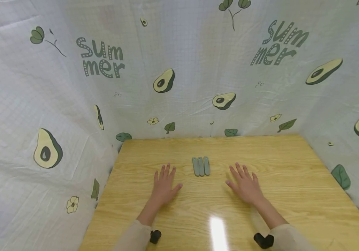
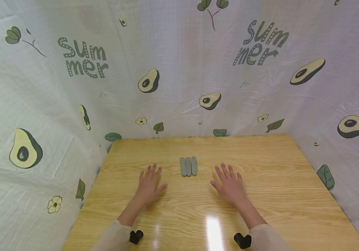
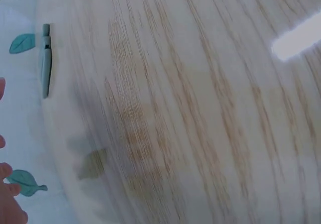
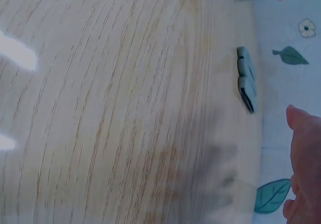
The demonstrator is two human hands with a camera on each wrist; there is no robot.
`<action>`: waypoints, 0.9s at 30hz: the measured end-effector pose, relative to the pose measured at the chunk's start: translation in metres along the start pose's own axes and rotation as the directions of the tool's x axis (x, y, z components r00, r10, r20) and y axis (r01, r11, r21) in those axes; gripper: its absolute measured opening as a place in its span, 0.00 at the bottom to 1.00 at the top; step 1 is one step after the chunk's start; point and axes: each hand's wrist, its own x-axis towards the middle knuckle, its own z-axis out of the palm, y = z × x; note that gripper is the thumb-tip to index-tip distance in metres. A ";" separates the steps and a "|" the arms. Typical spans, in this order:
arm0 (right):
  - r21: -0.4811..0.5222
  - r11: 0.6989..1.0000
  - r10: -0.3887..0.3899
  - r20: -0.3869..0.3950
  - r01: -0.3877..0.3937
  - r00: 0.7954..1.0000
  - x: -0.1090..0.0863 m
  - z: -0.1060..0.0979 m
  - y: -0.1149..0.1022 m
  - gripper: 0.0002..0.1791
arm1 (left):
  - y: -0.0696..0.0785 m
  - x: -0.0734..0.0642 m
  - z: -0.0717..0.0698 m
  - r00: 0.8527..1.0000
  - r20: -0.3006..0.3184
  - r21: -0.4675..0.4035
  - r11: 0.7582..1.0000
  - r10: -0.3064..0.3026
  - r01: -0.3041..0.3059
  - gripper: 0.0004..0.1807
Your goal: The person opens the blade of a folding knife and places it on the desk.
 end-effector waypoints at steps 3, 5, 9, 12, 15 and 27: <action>-0.007 1.000 -0.012 0.000 0.012 1.000 0.002 0.004 -0.004 0.38 | 0.004 0.004 0.005 1.000 0.005 0.014 1.000 0.010 -0.010 0.41; -0.006 1.000 -0.020 0.004 0.020 1.000 0.004 0.006 -0.008 0.37 | 0.007 0.006 0.008 1.000 0.015 0.023 0.999 0.024 -0.024 0.42; 0.008 0.999 -0.037 0.016 0.037 0.999 0.008 0.013 -0.015 0.38 | 0.013 0.011 0.018 0.996 0.039 0.079 0.993 0.081 -0.084 0.43; 0.010 0.998 -0.062 0.005 0.062 0.998 0.010 0.019 -0.020 0.37 | 0.020 0.014 0.024 0.992 0.068 0.096 0.989 0.104 -0.110 0.44; -0.007 0.996 -0.092 -0.009 0.092 0.996 0.013 0.026 -0.024 0.37 | 0.028 0.017 0.028 0.990 0.079 0.087 0.989 0.117 -0.124 0.43; -0.044 0.986 -0.156 0.070 0.159 0.985 0.022 0.041 -0.038 0.37 | 0.055 0.031 0.042 0.972 0.123 0.150 0.965 0.198 -0.216 0.41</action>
